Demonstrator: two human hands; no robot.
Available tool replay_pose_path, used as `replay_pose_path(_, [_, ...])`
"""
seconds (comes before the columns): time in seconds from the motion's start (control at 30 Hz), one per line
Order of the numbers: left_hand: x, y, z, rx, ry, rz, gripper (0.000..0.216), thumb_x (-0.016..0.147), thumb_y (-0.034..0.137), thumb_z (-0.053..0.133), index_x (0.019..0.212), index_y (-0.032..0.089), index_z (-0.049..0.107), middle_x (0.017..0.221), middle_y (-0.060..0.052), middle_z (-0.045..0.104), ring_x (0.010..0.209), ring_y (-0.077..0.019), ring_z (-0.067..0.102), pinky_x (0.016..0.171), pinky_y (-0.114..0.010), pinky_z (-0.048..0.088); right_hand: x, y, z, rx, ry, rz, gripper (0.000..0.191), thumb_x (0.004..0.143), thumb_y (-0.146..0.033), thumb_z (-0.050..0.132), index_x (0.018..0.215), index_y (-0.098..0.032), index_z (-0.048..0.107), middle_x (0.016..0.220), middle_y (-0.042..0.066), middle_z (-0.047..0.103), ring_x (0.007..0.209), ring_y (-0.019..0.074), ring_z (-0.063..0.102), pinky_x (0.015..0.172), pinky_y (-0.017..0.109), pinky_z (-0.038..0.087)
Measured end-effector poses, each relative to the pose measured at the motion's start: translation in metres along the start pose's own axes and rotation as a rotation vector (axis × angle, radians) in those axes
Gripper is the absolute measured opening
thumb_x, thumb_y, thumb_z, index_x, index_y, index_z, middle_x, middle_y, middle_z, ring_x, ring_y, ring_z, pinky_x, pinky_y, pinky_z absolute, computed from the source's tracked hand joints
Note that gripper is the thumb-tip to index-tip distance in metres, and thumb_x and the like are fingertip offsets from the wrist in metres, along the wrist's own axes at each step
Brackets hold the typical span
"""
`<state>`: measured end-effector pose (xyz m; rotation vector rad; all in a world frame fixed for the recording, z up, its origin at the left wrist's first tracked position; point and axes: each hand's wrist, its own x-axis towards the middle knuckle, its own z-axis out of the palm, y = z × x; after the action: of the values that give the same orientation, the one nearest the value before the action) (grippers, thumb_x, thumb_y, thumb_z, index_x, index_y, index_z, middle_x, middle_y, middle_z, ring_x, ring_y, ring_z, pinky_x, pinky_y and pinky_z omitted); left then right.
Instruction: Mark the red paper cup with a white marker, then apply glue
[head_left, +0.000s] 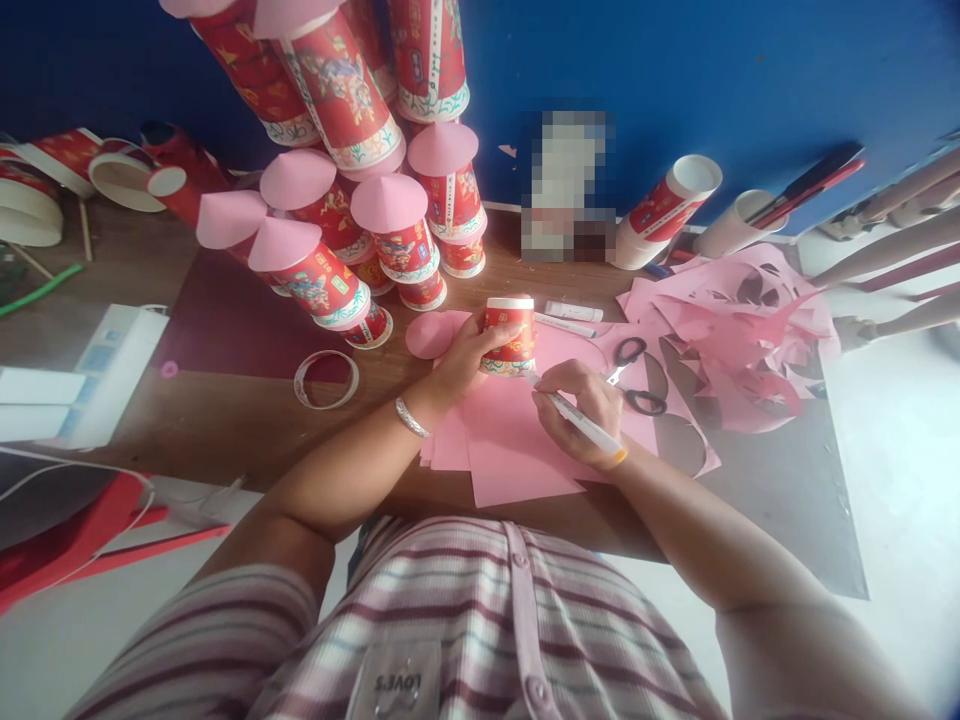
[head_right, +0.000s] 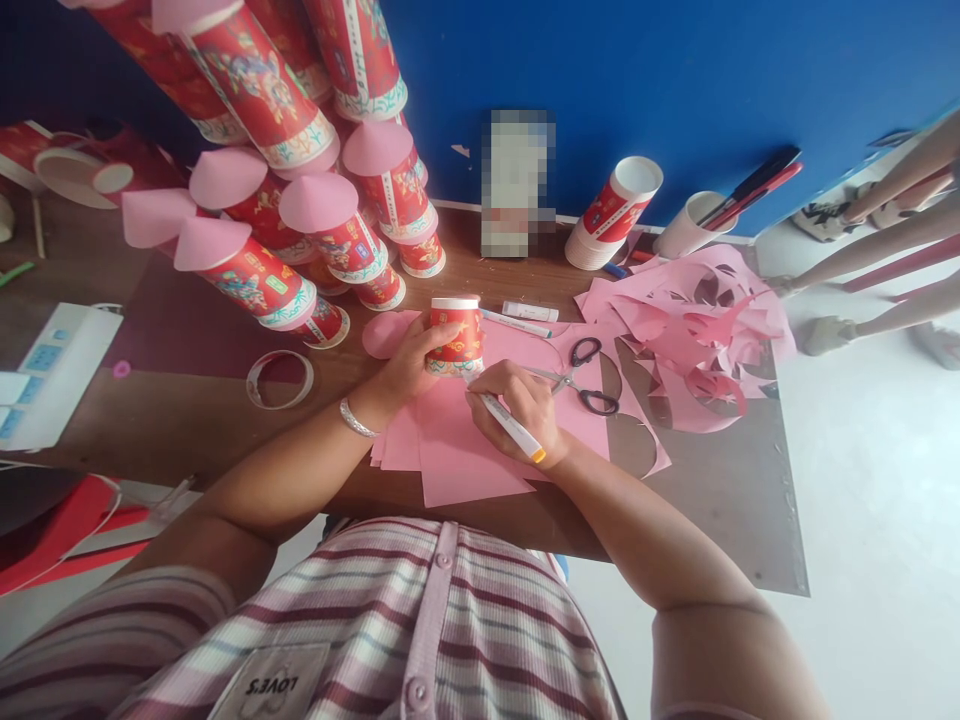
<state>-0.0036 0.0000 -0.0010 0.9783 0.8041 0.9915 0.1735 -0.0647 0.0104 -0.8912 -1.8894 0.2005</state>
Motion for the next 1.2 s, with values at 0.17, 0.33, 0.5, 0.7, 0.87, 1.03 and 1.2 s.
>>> replay_pose_path(0.17, [-0.0002,0.0031,0.0018,0.018,-0.007,-0.006,0.027,0.087,0.043,0.072,0.101,0.021,0.066,0.092,-0.004,0.071,0.094,-0.0232,0.069,0.084,-0.037,0.054,0.0007,-0.0008,-0.0006,0.021,-0.016,-0.002,0.021,0.093,-0.01,0.063,0.104,-0.027,0.059,0.08,0.0,0.068,0.065,0.0169,0.068,0.057,0.03,0.057])
replay_pose_path(0.33, [0.0007,0.0034,0.0034,-0.03,-0.012,-0.023,0.029,0.085,0.039,0.074,0.106,0.021,0.066,0.089,-0.002,0.068,0.085,-0.0181,0.065,0.08,-0.034,0.053,0.0016,0.0002,-0.0004,0.0,-0.013,-0.003,0.024,0.093,-0.009,0.064,0.104,-0.029,0.059,0.081,0.0,0.068,0.067,0.0184,0.069,0.056,0.031,0.057])
replay_pose_path(0.5, [0.0017,-0.0004,0.0027,-0.066,-0.019,-0.05,0.038,0.085,0.04,0.075,0.117,0.021,0.066,0.09,-0.001,0.068,0.083,-0.0169,0.065,0.079,-0.033,0.052,0.0015,0.0008,-0.0001,-0.024,-0.017,-0.001,0.02,0.093,-0.009,0.063,0.101,-0.026,0.058,0.081,-0.001,0.068,0.066,0.0148,0.068,0.059,0.027,0.055])
replay_pose_path(0.7, [0.0011,-0.0014,0.0017,-0.076,-0.009,-0.054,0.036,0.084,0.04,0.076,0.112,0.019,0.067,0.09,-0.001,0.067,0.082,-0.0155,0.064,0.078,-0.031,0.051,0.0019,-0.0009,-0.0002,-0.036,-0.04,0.01,0.019,0.093,-0.009,0.063,0.1,-0.026,0.057,0.079,-0.002,0.067,0.066,0.0129,0.067,0.06,0.024,0.054])
replay_pose_path(0.87, [0.0021,-0.0014,0.0024,-0.09,-0.013,-0.063,0.031,0.081,0.041,0.079,0.096,0.017,0.065,0.086,0.0,0.065,0.078,-0.0132,0.062,0.075,-0.027,0.051,0.002,0.0003,0.0008,-0.067,-0.037,0.003,0.017,0.095,-0.011,0.062,0.1,-0.025,0.057,0.079,-0.002,0.067,0.066,0.013,0.068,0.06,0.024,0.054])
replay_pose_path(1.03, [0.0023,0.0016,0.004,-0.073,-0.027,-0.046,0.031,0.08,0.041,0.08,0.083,0.017,0.061,0.077,0.001,0.062,0.073,-0.0116,0.058,0.071,-0.025,0.049,0.0017,0.0024,0.0017,-0.072,-0.007,-0.002,0.016,0.095,-0.012,0.062,0.1,-0.025,0.057,0.08,-0.001,0.068,0.067,0.0132,0.068,0.06,0.025,0.055])
replay_pose_path(1.2, [0.0003,0.0038,0.0045,-0.069,-0.011,-0.059,0.032,0.082,0.04,0.078,0.1,0.017,0.066,0.086,-0.001,0.065,0.078,-0.0135,0.062,0.073,-0.026,0.051,0.0024,0.0012,0.0003,-0.081,-0.006,-0.005,0.016,0.094,-0.01,0.062,0.098,-0.025,0.056,0.079,-0.002,0.067,0.065,0.0128,0.068,0.059,0.024,0.054])
